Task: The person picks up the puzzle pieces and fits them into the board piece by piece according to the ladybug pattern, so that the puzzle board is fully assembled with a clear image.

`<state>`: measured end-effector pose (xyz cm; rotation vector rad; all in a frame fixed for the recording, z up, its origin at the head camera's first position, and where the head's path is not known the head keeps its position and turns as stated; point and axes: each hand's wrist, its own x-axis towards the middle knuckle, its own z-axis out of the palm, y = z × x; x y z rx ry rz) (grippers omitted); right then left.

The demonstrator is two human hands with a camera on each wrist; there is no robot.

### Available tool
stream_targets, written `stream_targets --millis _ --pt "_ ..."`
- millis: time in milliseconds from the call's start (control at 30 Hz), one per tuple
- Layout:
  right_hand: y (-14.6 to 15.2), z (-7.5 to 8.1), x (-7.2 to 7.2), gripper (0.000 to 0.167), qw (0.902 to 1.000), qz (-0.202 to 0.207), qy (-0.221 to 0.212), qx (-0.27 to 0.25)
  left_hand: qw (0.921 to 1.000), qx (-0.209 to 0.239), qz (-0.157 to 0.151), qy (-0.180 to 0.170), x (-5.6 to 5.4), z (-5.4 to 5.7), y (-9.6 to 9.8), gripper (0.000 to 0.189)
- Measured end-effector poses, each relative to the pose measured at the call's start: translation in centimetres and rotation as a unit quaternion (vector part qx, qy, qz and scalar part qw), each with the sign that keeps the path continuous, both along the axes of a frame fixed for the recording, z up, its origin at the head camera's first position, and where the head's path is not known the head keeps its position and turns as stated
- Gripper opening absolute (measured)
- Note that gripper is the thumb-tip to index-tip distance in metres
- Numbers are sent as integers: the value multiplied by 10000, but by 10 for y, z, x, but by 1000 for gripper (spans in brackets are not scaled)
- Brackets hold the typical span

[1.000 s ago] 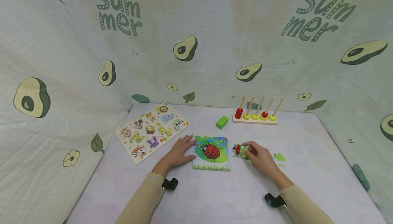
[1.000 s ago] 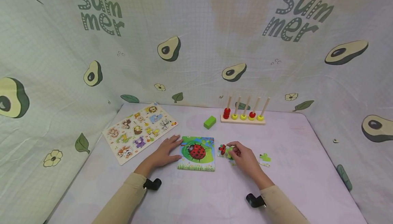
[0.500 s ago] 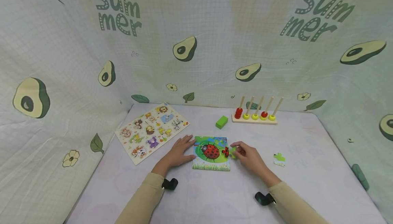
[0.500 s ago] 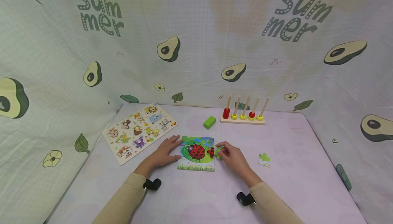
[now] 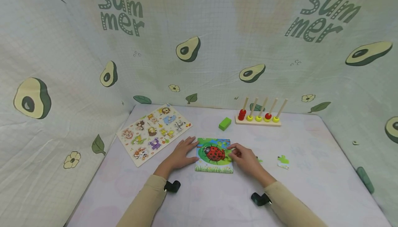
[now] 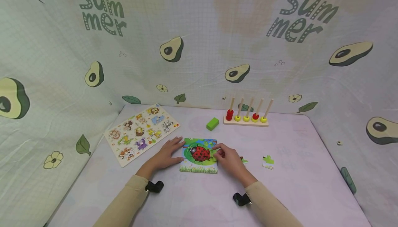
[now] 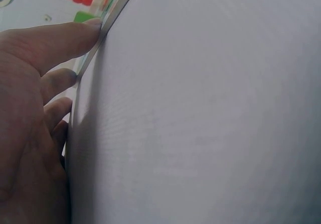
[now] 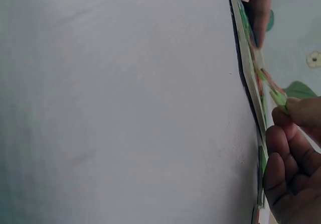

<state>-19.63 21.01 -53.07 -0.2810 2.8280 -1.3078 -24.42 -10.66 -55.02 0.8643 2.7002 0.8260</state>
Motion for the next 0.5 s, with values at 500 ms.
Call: stream_targets --millis 500 --pt "-8 2 -4 22 9993 -4 -104 362 10000 -62 3 -15 1 2 0 71"
